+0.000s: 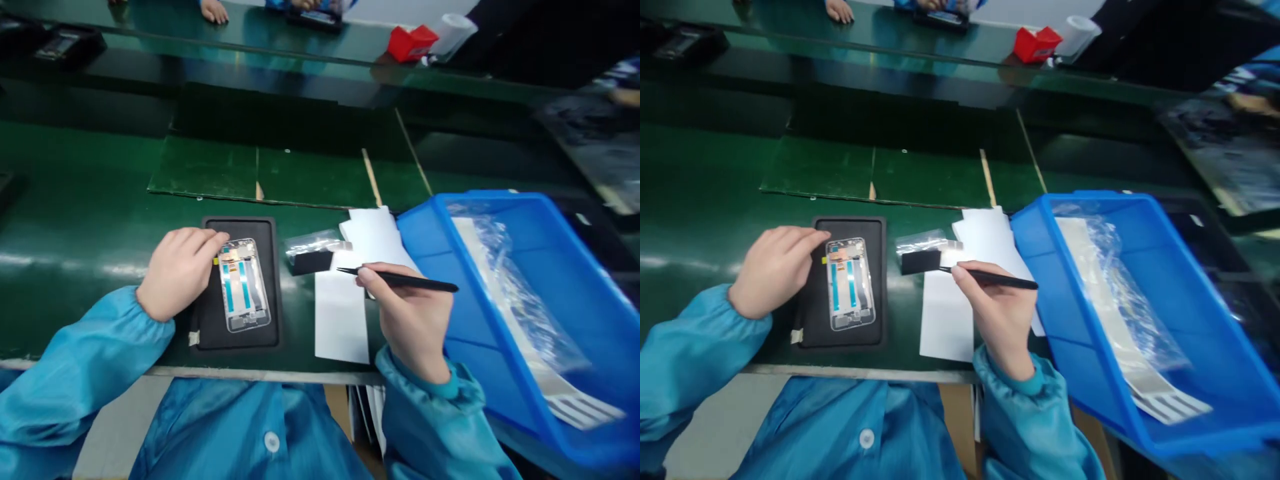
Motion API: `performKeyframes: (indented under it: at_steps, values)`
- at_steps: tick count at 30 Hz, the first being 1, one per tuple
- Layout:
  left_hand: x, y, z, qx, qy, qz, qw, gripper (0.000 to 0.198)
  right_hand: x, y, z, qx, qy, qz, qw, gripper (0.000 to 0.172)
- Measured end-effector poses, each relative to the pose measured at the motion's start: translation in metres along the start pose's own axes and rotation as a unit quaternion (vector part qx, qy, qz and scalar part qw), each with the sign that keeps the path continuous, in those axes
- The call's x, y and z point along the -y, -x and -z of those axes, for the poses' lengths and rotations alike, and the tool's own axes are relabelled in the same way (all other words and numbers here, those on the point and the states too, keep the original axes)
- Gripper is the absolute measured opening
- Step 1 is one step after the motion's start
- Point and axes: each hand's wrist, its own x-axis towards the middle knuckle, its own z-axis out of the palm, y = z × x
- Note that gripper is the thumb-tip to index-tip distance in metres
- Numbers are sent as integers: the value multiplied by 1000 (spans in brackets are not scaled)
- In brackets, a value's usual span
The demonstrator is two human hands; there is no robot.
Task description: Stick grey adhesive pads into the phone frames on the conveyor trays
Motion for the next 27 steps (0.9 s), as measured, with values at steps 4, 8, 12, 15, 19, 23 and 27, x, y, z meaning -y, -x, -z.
performKeyframes:
  at_steps: [4,8,12,15,19,23,27]
  values:
    - [-31,-37,-2,50,102,-77,991,29,-45,3,35,-21,-19,-27,999,21]
    - [-96,-76,-25,139,148,-198,959,25,-67,6,49,12,10,-33,999,21]
    - [-149,-99,-57,195,121,-238,944,25,-74,10,59,47,40,-20,998,21]
    - [-166,-100,-75,196,85,-244,946,29,-81,15,69,62,45,-13,997,21]
    - [-171,-93,-84,162,41,-265,950,33,-91,20,75,75,45,-14,996,22]
    - [-171,-90,-84,155,24,-273,949,33,-91,21,74,82,41,-11,996,24]
    - [-173,-93,-83,165,12,-275,947,33,-87,20,73,81,36,-9,996,22]
